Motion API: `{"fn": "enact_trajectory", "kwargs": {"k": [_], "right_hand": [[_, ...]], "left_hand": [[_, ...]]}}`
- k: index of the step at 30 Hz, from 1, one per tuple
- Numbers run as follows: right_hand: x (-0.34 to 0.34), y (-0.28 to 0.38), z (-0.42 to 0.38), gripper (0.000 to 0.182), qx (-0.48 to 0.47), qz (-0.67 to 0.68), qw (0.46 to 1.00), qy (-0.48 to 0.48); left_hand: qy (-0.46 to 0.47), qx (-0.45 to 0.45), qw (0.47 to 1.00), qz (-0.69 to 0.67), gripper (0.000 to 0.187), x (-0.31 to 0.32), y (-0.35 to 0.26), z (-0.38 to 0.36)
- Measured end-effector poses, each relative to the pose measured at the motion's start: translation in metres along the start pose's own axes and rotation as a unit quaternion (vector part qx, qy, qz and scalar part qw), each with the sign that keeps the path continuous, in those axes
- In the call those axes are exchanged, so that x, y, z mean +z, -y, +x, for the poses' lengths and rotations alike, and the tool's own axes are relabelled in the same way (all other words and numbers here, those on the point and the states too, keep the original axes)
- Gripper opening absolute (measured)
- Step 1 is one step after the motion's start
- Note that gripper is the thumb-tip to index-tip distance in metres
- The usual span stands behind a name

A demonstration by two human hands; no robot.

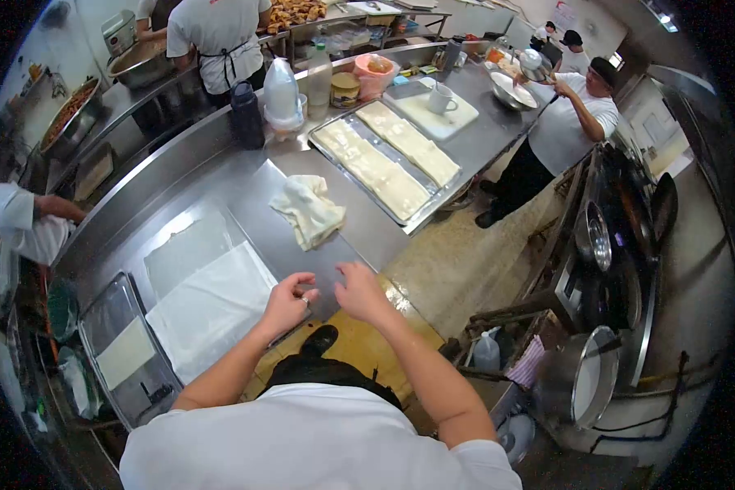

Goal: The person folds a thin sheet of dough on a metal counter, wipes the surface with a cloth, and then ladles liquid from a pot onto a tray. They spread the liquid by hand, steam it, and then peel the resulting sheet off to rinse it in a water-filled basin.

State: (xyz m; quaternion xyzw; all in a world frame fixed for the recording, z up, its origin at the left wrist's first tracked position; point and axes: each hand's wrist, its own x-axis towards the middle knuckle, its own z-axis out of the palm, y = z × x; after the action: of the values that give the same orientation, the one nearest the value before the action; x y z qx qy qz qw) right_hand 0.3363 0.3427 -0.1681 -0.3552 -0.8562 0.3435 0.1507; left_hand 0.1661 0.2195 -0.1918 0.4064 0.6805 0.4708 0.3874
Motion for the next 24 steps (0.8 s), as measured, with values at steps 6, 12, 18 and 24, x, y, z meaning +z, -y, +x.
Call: {"fn": "enact_trajectory", "kwargs": {"k": [6,12,18,24], "right_hand": [[0.027,0.007,0.148,0.039,-0.05,-0.133,0.984,-0.111],[0.048,0.011,0.219,0.044,0.075,-0.182,0.98,-0.027],[0.045,0.0,0.201,0.032,0.045,-0.128,0.989,-0.061],[-0.007,0.018,0.121,0.035,0.051,-0.092,0.988,-0.112]], "left_hand": [[-0.016,-0.029,0.999,-0.026,0.036,-0.056,0.026,0.05],[-0.038,-0.04,0.996,-0.073,0.031,-0.074,0.057,0.071],[-0.05,-0.009,0.993,-0.103,0.026,-0.075,0.046,0.081],[0.011,0.091,0.99,-0.111,0.023,-0.06,-0.001,0.086]]}}
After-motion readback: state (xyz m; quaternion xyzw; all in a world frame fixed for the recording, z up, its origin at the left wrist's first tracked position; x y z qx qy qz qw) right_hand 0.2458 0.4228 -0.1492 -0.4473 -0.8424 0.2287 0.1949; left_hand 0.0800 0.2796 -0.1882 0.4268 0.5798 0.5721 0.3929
